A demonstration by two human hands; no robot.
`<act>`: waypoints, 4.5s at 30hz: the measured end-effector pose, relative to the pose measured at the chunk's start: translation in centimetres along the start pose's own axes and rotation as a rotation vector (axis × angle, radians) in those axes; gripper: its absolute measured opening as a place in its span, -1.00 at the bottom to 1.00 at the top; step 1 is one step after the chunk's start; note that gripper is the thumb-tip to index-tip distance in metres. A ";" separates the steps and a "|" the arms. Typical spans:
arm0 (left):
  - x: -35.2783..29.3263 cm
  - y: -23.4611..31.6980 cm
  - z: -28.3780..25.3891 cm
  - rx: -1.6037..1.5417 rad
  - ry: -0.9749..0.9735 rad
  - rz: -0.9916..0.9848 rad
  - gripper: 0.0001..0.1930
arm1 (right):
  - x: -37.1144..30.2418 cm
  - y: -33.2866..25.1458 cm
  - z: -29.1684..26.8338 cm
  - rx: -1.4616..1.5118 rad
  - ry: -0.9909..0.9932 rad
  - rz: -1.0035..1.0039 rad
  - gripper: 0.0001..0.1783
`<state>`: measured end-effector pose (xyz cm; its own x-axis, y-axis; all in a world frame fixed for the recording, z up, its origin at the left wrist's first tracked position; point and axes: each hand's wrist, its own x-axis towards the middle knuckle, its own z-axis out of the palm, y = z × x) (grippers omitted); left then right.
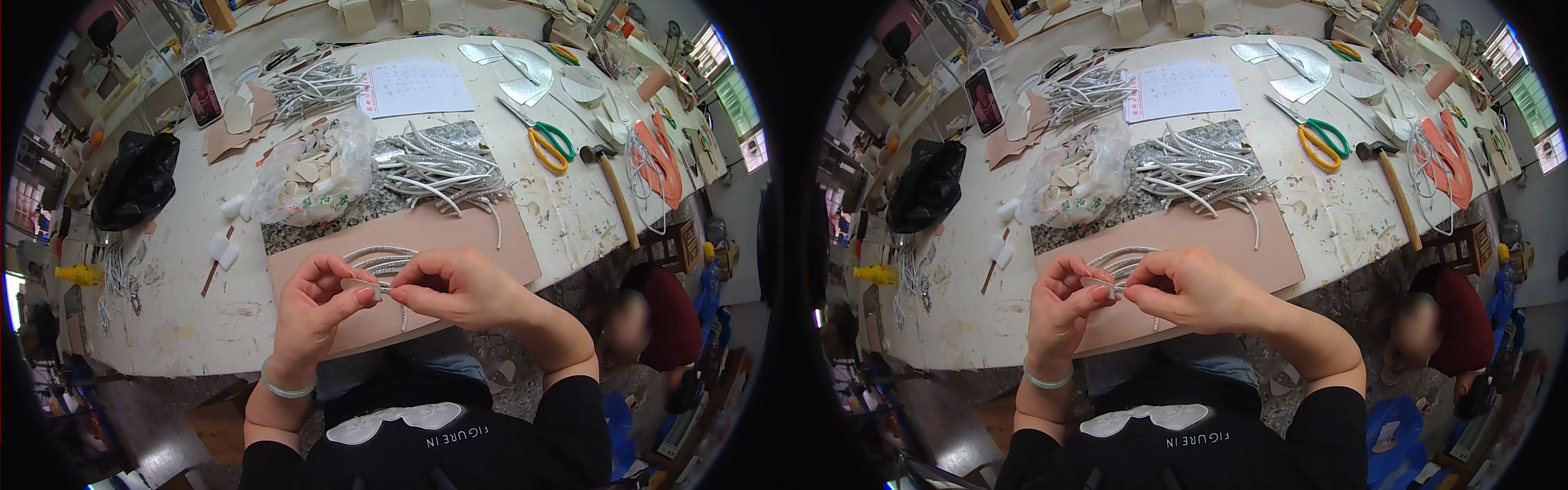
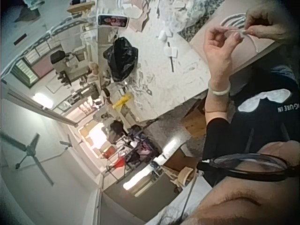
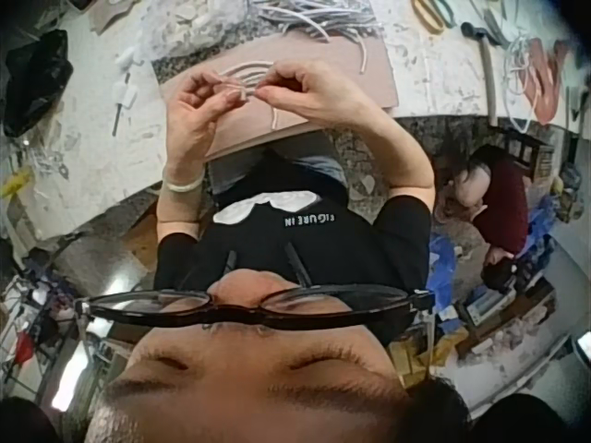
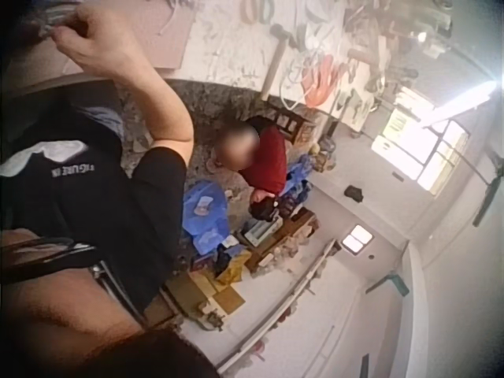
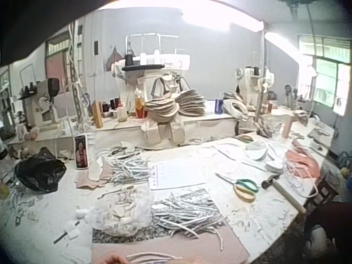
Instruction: The person assembles small decorative items by hand at a cluttered workbench. They pick up white foam pieces and silver beaded strips, attach the foam to the ends of the strips, and place the finished units on a pink mat. The person repeats this process for several items throughout the clip.
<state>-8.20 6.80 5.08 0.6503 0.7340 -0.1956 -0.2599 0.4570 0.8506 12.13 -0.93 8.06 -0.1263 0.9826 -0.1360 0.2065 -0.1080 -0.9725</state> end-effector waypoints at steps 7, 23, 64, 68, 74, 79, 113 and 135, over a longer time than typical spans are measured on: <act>0.0 -0.2 -0.1 -0.006 0.012 0.027 -0.73 | 0.2 0.4 0.3 0.014 0.034 -0.046 -0.78; -0.3 -1.0 0.4 0.051 0.047 0.228 -0.70 | 1.3 0.8 1.5 -0.057 0.105 -0.245 -0.73; 6.6 2.7 -18.0 1.714 0.552 0.812 -0.76 | 1.7 1.5 1.7 0.349 0.068 -0.078 -0.87; 6.5 2.4 -18.1 1.746 0.506 0.783 -0.81 | 2.3 1.2 2.3 0.292 0.012 -0.065 -0.86; 6.9 3.9 -17.7 1.542 0.493 0.653 -0.90 | 3.4 0.7 2.4 0.201 -0.055 -0.006 -0.82; 3.5 3.8 -17.7 1.469 0.479 0.713 -0.90 | 6.6 -1.7 2.7 0.228 -0.165 0.087 -0.76; -7.3 3.6 -16.5 0.071 0.724 0.407 -0.84 | 17.3 -3.4 12.8 0.017 -0.356 0.084 -0.63; -7.6 3.3 -16.9 -0.154 0.861 0.669 -0.74 | 19.6 -4.0 13.4 -0.336 -0.256 0.044 -0.67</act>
<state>-26.13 11.24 1.15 -0.3551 0.9338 -0.0436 -0.4995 -0.1501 0.8532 -4.18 16.71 6.80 -0.3384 0.9045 -0.2597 0.5168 -0.0520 -0.8545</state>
